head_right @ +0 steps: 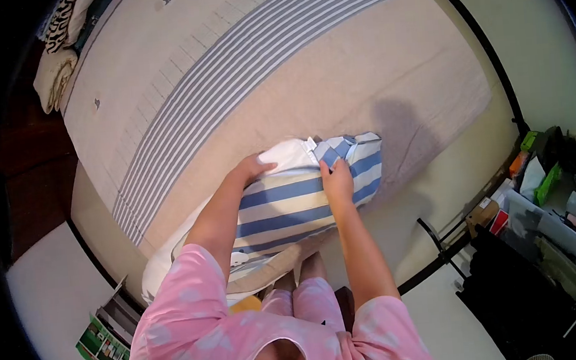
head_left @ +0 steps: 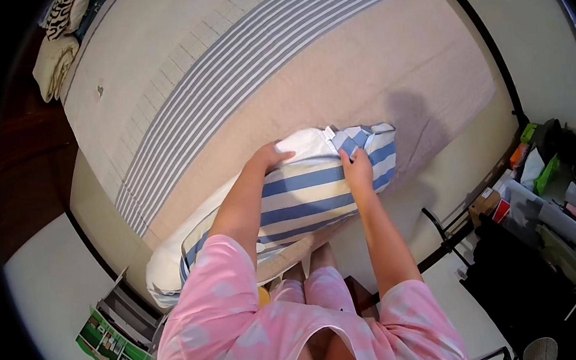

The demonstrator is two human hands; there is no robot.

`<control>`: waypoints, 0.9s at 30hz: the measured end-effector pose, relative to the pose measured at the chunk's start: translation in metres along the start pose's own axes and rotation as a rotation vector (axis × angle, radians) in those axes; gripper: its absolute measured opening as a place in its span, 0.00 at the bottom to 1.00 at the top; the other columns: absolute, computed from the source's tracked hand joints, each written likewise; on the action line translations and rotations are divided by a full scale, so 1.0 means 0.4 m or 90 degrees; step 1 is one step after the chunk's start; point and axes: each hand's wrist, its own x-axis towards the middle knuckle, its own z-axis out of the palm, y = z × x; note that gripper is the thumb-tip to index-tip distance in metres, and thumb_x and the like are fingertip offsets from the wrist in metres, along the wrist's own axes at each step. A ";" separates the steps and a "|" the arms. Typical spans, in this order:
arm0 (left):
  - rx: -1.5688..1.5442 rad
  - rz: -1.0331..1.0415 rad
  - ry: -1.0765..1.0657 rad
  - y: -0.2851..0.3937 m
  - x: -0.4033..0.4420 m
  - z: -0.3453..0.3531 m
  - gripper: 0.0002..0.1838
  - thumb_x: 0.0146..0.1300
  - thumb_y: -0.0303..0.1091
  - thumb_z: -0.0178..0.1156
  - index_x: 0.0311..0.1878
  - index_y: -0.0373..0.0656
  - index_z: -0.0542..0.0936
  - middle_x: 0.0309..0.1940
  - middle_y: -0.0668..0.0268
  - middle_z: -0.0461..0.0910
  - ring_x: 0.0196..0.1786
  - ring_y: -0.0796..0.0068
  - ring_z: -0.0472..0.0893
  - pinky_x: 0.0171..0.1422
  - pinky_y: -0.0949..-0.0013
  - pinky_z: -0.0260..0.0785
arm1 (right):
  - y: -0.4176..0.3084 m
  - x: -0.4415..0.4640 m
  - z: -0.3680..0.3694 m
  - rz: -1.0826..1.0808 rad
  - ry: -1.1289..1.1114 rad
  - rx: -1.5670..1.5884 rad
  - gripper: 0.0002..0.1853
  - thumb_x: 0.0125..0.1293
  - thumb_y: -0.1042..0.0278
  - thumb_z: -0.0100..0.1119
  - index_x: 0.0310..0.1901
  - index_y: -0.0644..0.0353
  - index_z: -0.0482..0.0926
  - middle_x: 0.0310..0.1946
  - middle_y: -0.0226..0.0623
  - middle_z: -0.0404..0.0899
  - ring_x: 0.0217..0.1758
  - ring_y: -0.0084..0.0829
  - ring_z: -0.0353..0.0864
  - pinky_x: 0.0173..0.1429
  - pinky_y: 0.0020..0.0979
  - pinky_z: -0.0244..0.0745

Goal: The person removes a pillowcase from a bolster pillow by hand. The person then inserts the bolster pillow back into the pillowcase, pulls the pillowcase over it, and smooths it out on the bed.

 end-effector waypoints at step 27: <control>-0.328 0.221 -0.062 0.216 -0.614 0.127 0.19 0.62 0.36 0.53 0.53 0.34 0.75 0.47 0.58 0.79 0.46 0.67 0.78 0.52 0.63 0.69 | -0.253 -0.581 -0.253 -0.295 -0.014 0.446 0.26 0.53 0.86 0.41 0.54 0.58 0.74 0.59 0.44 0.66 0.64 0.39 0.65 0.65 0.31 0.59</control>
